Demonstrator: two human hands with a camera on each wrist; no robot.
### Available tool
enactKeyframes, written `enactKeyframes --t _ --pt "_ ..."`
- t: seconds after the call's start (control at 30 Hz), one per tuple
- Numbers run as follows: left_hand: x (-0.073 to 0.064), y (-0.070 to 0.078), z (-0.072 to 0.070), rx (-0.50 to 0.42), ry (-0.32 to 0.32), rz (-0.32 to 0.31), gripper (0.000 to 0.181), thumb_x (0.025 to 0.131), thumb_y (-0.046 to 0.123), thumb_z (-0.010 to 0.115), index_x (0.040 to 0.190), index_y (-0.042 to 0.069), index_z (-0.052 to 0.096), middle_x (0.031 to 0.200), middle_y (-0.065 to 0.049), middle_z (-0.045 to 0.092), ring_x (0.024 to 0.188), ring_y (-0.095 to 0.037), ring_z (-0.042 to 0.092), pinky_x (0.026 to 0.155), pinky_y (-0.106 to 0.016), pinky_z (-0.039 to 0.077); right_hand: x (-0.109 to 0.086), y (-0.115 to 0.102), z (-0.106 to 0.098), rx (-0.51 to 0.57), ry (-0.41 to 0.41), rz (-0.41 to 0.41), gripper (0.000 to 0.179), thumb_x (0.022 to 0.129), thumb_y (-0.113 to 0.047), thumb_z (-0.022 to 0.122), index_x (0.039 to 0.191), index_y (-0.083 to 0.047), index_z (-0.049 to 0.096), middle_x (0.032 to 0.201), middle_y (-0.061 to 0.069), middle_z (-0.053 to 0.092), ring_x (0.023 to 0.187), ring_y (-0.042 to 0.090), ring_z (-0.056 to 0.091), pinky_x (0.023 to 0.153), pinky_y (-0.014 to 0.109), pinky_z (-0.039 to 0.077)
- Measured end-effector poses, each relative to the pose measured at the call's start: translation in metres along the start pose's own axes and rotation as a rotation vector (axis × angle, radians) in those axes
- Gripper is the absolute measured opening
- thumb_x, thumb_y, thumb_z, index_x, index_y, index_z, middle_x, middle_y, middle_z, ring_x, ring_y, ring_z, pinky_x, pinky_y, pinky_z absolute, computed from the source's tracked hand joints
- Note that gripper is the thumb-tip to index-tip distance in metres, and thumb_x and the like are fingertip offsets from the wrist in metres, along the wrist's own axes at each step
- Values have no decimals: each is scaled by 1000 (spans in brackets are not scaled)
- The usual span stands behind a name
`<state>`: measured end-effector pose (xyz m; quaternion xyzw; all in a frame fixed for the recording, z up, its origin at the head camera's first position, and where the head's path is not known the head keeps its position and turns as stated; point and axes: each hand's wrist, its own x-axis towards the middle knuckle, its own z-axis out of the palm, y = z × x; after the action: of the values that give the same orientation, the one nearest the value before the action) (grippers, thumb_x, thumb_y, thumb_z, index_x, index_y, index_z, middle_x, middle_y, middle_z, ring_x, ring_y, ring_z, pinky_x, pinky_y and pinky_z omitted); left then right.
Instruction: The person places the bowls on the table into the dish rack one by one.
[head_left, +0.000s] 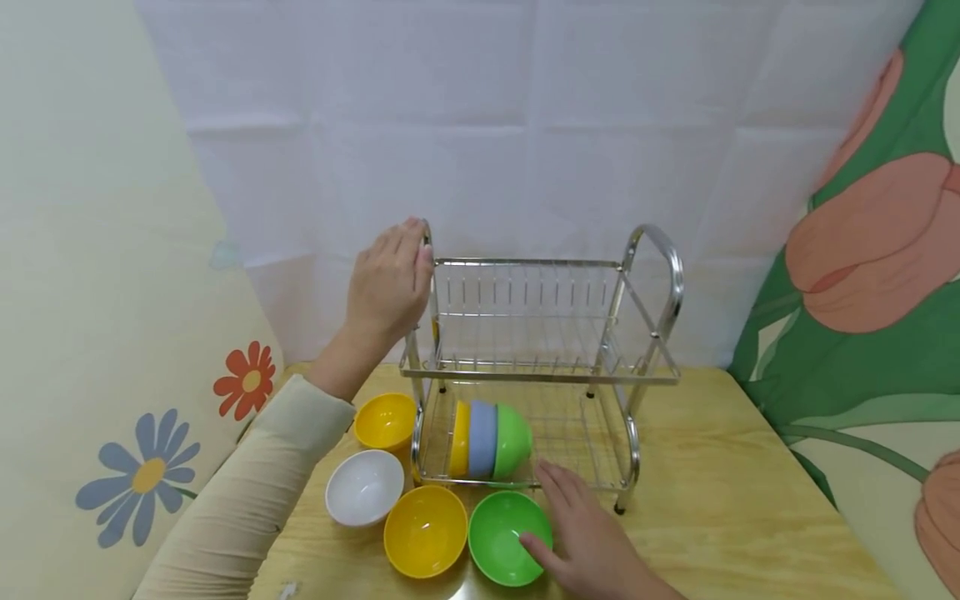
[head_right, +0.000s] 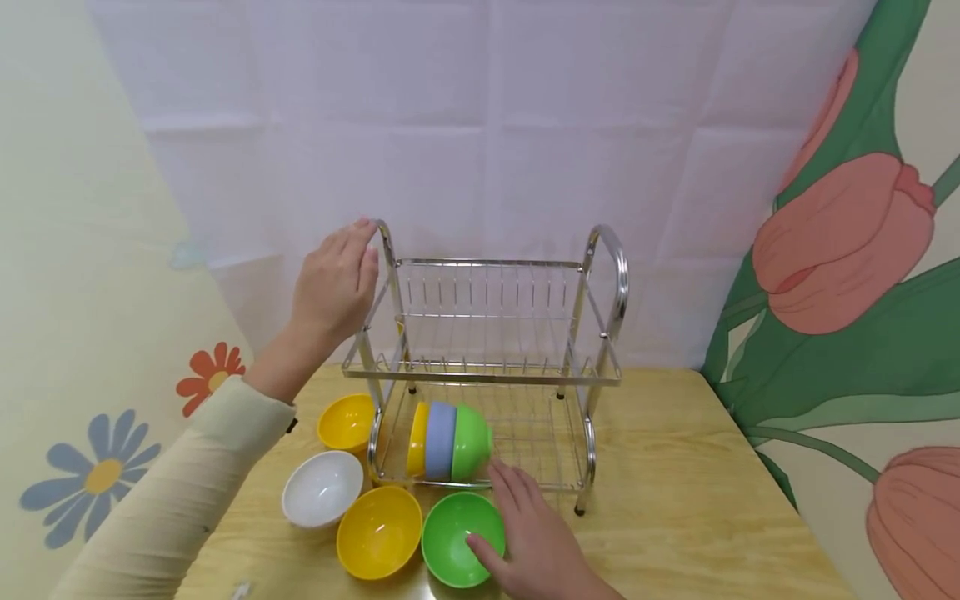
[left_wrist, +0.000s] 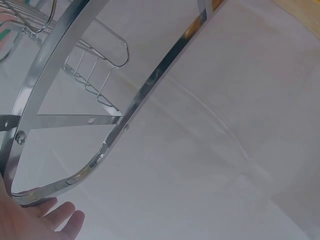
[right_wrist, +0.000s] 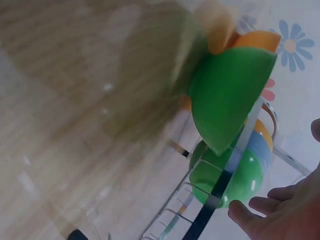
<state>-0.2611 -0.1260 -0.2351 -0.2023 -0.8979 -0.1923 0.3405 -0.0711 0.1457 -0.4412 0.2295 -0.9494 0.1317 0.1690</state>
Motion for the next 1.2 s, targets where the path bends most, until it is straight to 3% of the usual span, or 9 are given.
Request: enactKeyframes --t 0.17,0.43,0.57,0.93,1.2 --pt "-1 0 4 -4 6 -2 55 108 37 26 150 6 43 156 -10 45 143 -32 43 113 -54 40 -5 0 12 3 -56 -2 86 89 -61 62 152 -6 40 154 11 45 135 28 50 95 45 56" --pt "-3 0 4 -4 7 -1 55 108 37 26 150 7 43 157 -9 44 144 -31 42 114 -53 39 -9 2 21 -122 52 -111 89 84 -70 61 143 -4 50 143 14 55 127 29 55 91 40 58" --pt "-2 -1 5 -3 10 -2 55 108 37 26 151 7 42 157 -9 43 144 -31 41 114 -53 39 -10 2 22 -124 52 -130 89 84 -72 60 141 -3 51 140 14 57 124 27 57 91 38 58" --pt "-5 -1 5 6 -3 4 55 108 37 25 151 7 41 157 -11 43 144 -32 41 114 -53 39 -13 -5 19 39 -231 17 105 82 -82 52 150 -2 41 149 16 48 130 29 53 94 46 56" --pt "-5 -1 4 17 0 6 55 108 37 24 152 7 41 157 -10 43 143 -33 42 114 -53 39 -11 -7 14 100 -303 32 113 79 -83 54 151 2 36 149 21 45 128 33 54 96 49 55"
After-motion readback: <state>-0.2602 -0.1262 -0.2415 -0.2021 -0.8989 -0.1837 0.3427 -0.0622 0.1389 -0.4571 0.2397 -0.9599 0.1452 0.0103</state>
